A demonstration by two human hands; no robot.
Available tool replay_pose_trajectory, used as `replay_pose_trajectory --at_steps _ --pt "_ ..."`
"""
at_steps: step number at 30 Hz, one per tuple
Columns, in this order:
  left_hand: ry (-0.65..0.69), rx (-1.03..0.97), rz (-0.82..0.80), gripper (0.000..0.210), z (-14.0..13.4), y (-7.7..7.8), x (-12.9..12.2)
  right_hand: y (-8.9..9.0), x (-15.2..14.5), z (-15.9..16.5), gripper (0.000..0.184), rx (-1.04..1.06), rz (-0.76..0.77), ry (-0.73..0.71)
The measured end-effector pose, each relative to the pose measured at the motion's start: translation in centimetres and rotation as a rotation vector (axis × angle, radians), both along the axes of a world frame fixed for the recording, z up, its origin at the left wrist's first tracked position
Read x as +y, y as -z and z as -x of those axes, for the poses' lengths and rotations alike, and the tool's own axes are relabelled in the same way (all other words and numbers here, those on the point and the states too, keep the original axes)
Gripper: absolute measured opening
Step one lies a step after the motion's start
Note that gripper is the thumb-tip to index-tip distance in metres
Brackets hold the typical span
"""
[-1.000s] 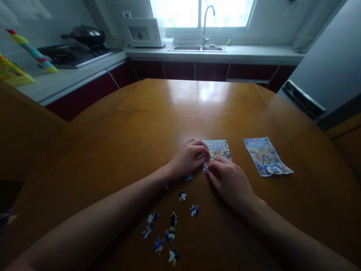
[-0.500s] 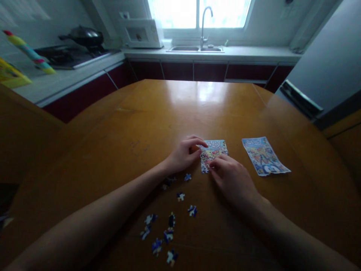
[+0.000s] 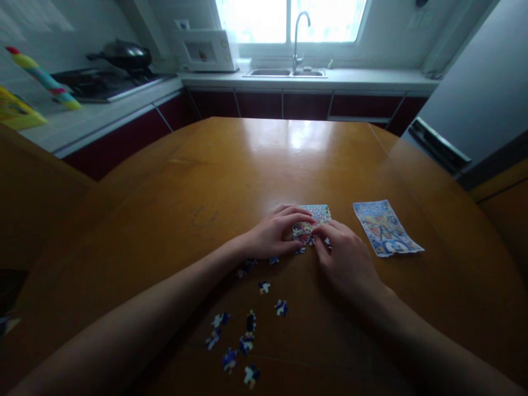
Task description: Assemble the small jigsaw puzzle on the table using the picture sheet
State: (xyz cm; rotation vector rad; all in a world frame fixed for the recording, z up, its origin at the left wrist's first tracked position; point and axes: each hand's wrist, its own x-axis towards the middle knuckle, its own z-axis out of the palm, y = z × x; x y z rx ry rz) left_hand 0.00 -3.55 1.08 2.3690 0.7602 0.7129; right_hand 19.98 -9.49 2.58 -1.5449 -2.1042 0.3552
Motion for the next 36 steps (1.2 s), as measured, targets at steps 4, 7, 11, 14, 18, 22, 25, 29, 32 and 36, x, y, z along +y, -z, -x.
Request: replay_pose_trajectory --at_steps 4,7,11,14,18,22,25,29,32,36 --pt "-0.003 0.017 -0.022 0.048 -0.1 0.0 0.0 -0.1 -0.1 0.0 0.015 0.013 -0.001 0.005" --pt "-0.041 0.000 -0.012 0.043 -0.1 0.0 0.0 -0.2 -0.1 0.0 0.015 0.033 -0.006 0.007" --pt "-0.068 -0.012 -0.013 0.046 -0.2 0.3 0.0 -0.3 -0.1 0.1 0.015 0.073 -0.019 0.003" --pt "-0.063 0.017 -0.035 0.050 -0.3 0.5 -0.1 -0.4 -0.2 0.2 0.014 0.101 -0.022 -0.027" --pt "-0.053 0.038 -0.046 0.051 -0.4 0.5 -0.2 -0.4 -1.0 0.8 0.013 0.175 -0.024 -0.138" --pt "-0.084 0.003 -0.046 0.042 -0.5 0.3 -0.5 -0.3 -3.9 2.7 0.014 0.251 0.018 -0.363" --pt "-0.100 -0.019 -0.035 0.040 -0.5 0.3 -0.5 0.3 -7.0 4.6 0.011 0.216 0.060 -0.571" --pt "-0.095 -0.017 -0.030 0.038 -0.4 0.5 -0.3 1.5 -9.8 6.7 0.006 0.109 0.023 -0.693" --pt "-0.094 -0.029 -0.034 0.037 -0.4 0.7 -0.2 2.2 -10.5 7.6 0.013 0.033 -0.027 -0.702" --pt "-0.090 -0.041 -0.032 0.035 -0.5 0.8 -0.2 2.5 -10.7 7.9 0.013 0.003 -0.021 -0.686"
